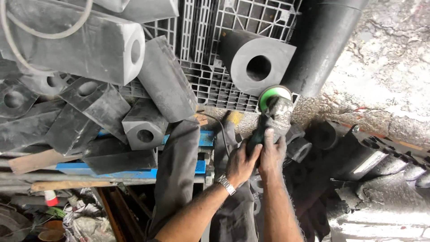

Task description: Grinding the edges of large black rubber or plastic industrial components using an angle grinder.

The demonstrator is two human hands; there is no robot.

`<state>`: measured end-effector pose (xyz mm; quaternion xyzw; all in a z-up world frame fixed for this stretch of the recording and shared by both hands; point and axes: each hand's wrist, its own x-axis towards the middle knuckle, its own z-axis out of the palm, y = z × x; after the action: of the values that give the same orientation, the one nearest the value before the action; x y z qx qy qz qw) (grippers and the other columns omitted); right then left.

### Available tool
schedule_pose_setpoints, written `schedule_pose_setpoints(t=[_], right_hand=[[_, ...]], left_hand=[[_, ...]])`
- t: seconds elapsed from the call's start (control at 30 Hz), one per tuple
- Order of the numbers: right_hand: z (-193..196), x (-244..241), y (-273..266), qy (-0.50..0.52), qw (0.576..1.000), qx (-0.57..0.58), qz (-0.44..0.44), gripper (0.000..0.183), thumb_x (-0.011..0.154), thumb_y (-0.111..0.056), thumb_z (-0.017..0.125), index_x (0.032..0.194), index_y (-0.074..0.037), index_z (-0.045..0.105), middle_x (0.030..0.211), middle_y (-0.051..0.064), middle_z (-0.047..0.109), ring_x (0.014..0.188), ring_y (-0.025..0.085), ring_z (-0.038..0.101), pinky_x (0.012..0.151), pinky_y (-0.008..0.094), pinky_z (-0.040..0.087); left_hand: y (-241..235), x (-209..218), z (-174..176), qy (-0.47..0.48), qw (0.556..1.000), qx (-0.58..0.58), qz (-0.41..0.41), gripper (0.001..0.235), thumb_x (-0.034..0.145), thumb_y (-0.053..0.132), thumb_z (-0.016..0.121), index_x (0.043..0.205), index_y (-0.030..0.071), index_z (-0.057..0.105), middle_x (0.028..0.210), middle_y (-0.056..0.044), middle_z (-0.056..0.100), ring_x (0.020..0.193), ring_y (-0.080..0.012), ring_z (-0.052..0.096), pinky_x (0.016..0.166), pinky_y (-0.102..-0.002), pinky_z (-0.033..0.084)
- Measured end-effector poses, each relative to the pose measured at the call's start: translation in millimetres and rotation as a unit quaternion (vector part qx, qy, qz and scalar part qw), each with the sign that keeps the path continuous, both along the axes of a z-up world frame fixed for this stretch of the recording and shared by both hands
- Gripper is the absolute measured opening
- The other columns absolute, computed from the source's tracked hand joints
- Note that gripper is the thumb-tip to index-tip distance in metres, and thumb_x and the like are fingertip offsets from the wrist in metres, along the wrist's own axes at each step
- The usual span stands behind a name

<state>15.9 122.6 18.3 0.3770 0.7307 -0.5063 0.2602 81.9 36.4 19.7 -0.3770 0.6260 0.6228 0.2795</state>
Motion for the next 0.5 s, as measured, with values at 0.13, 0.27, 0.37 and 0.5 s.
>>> schedule_pose_setpoints(t=[0.13, 0.27, 0.37, 0.5], right_hand=[[-6.9, 1.6, -6.8, -0.001, 0.999, -0.022, 0.023, 0.072, 0.092, -0.050, 0.069, 0.141, 0.000, 0.050, 0.117, 0.016, 0.070, 0.094, 0.019, 0.071, 0.079, 0.032, 0.062], [-6.1, 4.8, -1.1, -0.037, 0.999, -0.003, -0.019, 0.072, 0.088, -0.046, 0.070, 0.142, -0.003, 0.049, 0.110, 0.020, 0.068, 0.090, 0.026, 0.070, 0.075, 0.040, 0.062], [-14.4, 17.1, 13.4, 0.027, 0.999, -0.010, -0.040, 0.069, 0.093, -0.047, 0.071, 0.138, 0.002, 0.051, 0.116, 0.018, 0.070, 0.098, 0.026, 0.071, 0.081, 0.041, 0.063], [0.3, 8.2, -9.9, -0.053, 0.997, 0.040, 0.033, 0.072, 0.086, -0.048, 0.071, 0.141, -0.005, 0.051, 0.117, 0.015, 0.068, 0.098, 0.023, 0.071, 0.079, 0.041, 0.064]], left_hand=[[7.1, 18.0, -17.1, -0.004, 1.000, -0.019, 0.005, 0.077, 0.098, 0.069, 0.042, 0.126, 0.000, 0.063, 0.093, -0.021, 0.075, 0.083, -0.0325, 0.075, 0.071, -0.043, 0.058], [0.5, 0.1, 1.2, -0.056, 0.998, 0.016, -0.029, 0.080, 0.093, 0.069, 0.039, 0.129, 0.001, 0.061, 0.083, -0.021, 0.076, 0.071, -0.0313, 0.075, 0.062, -0.043, 0.058], [7.6, 11.7, -5.9, -0.022, 1.000, 0.017, -0.009, 0.082, 0.094, 0.069, 0.040, 0.137, 0.001, 0.056, 0.088, -0.018, 0.075, 0.073, -0.0295, 0.075, 0.064, -0.041, 0.060], [8.5, 24.8, -11.6, 0.038, 0.998, -0.027, 0.046, 0.079, 0.101, 0.068, 0.042, 0.134, -0.002, 0.059, 0.094, -0.017, 0.075, 0.080, -0.0286, 0.076, 0.068, -0.041, 0.061]])
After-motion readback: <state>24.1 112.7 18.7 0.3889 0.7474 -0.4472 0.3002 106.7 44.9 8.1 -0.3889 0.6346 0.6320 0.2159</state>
